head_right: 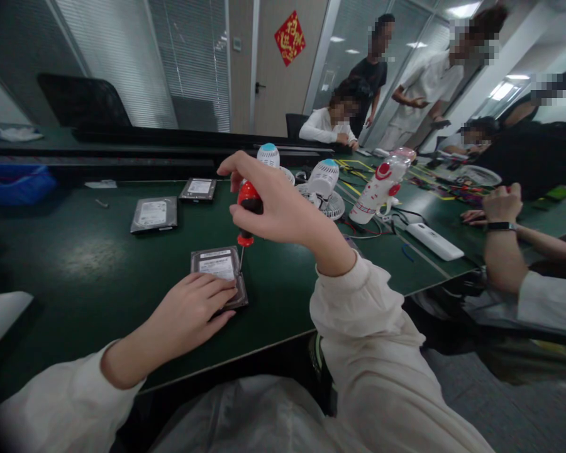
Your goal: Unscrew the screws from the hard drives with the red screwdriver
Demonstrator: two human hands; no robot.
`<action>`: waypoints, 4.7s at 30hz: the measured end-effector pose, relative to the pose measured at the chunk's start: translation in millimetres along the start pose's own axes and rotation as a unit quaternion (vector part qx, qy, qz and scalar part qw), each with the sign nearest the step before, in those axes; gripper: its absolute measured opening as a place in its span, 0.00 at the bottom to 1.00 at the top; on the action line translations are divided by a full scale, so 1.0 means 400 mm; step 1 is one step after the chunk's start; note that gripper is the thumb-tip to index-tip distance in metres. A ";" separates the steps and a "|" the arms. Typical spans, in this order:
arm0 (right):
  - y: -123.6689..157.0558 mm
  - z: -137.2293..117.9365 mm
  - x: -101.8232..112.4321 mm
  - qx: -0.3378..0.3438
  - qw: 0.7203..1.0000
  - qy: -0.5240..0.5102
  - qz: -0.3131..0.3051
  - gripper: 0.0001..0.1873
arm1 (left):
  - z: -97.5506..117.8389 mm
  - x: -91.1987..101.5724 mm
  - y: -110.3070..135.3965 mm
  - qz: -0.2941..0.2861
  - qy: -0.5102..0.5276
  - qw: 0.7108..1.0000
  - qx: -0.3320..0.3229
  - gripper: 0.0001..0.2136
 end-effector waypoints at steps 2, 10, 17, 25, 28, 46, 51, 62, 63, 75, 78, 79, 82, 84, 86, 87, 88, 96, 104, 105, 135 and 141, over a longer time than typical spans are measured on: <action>0.002 0.000 0.002 -0.002 1.000 -0.006 -0.007 0.26 | 0.000 0.001 -0.001 -0.004 0.000 1.000 0.000 0.10; -0.005 0.001 0.005 -0.065 0.997 0.034 -0.035 0.18 | 0.001 0.002 0.000 -0.001 -0.001 1.000 0.000 0.10; 0.000 -0.015 0.018 -0.067 0.997 0.030 -0.025 0.14 | 0.001 0.002 0.001 0.001 0.000 1.000 0.000 0.10; -0.003 -0.008 0.019 -0.052 0.997 0.022 -0.045 0.07 | 0.000 -0.001 0.001 -0.013 0.001 1.000 0.004 0.09; -0.006 -0.004 0.013 -0.070 0.997 0.023 -0.012 0.10 | 0.000 -0.001 0.001 -0.005 0.002 1.000 0.002 0.10; -0.004 -0.018 0.017 0.002 0.999 -0.016 -0.029 0.12 | 0.001 0.001 0.000 -0.010 0.001 1.000 0.002 0.09; -0.006 -0.009 0.010 -0.042 0.999 0.023 -0.003 0.12 | 0.003 0.003 0.001 0.001 0.007 1.000 -0.002 0.10; -0.002 -0.010 0.010 -0.062 0.997 0.026 -0.030 0.13 | 0.002 -0.001 0.000 -0.002 -0.004 1.000 -0.001 0.09; -0.002 -0.008 0.009 -0.079 0.996 0.033 -0.031 0.14 | 0.002 -0.001 0.000 -0.003 -0.004 1.000 -0.001 0.09; 0.004 -0.010 0.034 -0.067 0.997 0.035 -0.024 0.14 | -0.003 -0.003 0.004 0.006 0.006 1.000 -0.002 0.09; 0.002 -0.013 0.027 -0.059 0.998 0.032 -0.023 0.13 | -0.002 -0.001 0.002 0.011 0.007 1.000 -0.003 0.09; 0.000 -0.014 0.024 -0.058 0.998 0.029 -0.012 0.10 | -0.001 -0.001 0.002 0.013 0.006 1.000 -0.003 0.09; -0.005 -0.014 0.016 -0.065 0.997 0.028 0.021 0.09 | 0.001 0.000 0.000 0.010 0.001 1.000 -0.005 0.09; -0.006 -0.011 0.011 -0.066 0.997 0.026 0.029 0.11 | 0.002 0.000 0.000 0.007 -0.002 1.000 -0.005 0.09; -0.005 -0.009 0.010 -0.056 0.998 0.024 0.028 0.03 | 0.002 0.000 0.001 0.005 -0.001 1.000 -0.005 0.09; -0.004 -0.008 0.011 -0.046 0.998 0.025 0.024 0.03 | 0.002 0.000 0.001 0.005 -0.001 1.000 -0.004 0.09; -0.002 -0.009 0.012 -0.036 0.999 0.028 0.019 0.07 | 0.002 0.000 0.001 0.005 -0.001 1.000 -0.002 0.09; 0.002 -0.004 0.003 -0.073 0.990 0.114 -0.022 0.09 | 0.002 0.001 0.001 0.012 0.001 1.000 -0.003 0.10; -0.001 -0.015 0.006 -0.003 1.000 0.016 -0.018 0.22 | 0.001 0.002 0.000 0.007 0.001 1.000 0.001 0.09; -0.002 -0.016 0.006 -0.006 1.000 0.015 -0.022 0.23 | 0.001 0.003 0.000 0.007 0.000 1.000 0.000 0.09; -0.005 -0.017 0.004 -0.015 1.000 0.013 0.012 0.08 | 0.002 0.002 -0.001 -0.006 -0.003 1.000 0.001 0.10; 0.000 -0.014 0.001 -0.040 0.996 0.071 -0.019 0.12 | 0.002 0.002 0.001 -0.004 0.000 1.000 0.001 0.10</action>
Point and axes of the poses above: each hand's wrist, its own y-axis away from the middle knuckle, its own x-axis out of the back of the hand, z = x × y, the point moved 4 cm from there along -y, towards the middle knuckle, and after that the axes turned 9 degrees about x, right-handed, at the moved point
